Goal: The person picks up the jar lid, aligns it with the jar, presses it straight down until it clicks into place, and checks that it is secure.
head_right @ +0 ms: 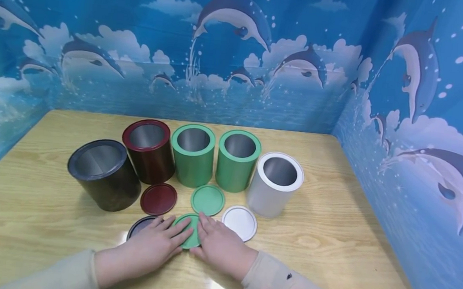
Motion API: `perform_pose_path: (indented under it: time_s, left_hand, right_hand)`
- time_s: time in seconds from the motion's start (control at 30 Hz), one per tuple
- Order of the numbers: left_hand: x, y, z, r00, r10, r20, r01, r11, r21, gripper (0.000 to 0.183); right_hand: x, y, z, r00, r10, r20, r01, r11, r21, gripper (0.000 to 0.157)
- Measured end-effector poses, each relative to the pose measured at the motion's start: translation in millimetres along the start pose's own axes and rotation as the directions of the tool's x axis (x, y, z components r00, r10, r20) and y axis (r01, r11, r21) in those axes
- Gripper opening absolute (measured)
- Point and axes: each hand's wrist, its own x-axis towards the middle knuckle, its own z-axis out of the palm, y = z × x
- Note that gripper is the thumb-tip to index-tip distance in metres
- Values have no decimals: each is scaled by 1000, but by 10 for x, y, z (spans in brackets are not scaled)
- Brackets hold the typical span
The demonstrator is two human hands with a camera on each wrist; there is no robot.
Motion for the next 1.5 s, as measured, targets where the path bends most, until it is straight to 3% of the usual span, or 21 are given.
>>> perform_pose_path:
  time_s: [0.3,0.63,0.93,1.23,1.5]
  left_hand:
    - [-14,-24,-4,999,9,-42,-11,999,-30,43]
    - [-34,-71,-25,990,32,-138,-38,998,-42,42]
    - [-38,-120,-26,985,24,-171,-34,998,-56,45]
    - [7,-182,-70,972,29,-235,-35,999,-23,45]
    - [45,-215,-112,953,46,-299,-48,999,2,43]
  right_hand:
    - [2,1,-35,1000,-4,-7,4,1000,25,60]
    - [3,16,-70,999,-14,-30,16,999,44,59]
    - [21,37,-96,998,-11,-59,13,999,30,60]
    - [47,81,-178,989,-42,-140,43,999,-1,58]
    - [76,103,-254,989,-33,-141,29,999,-27,58]
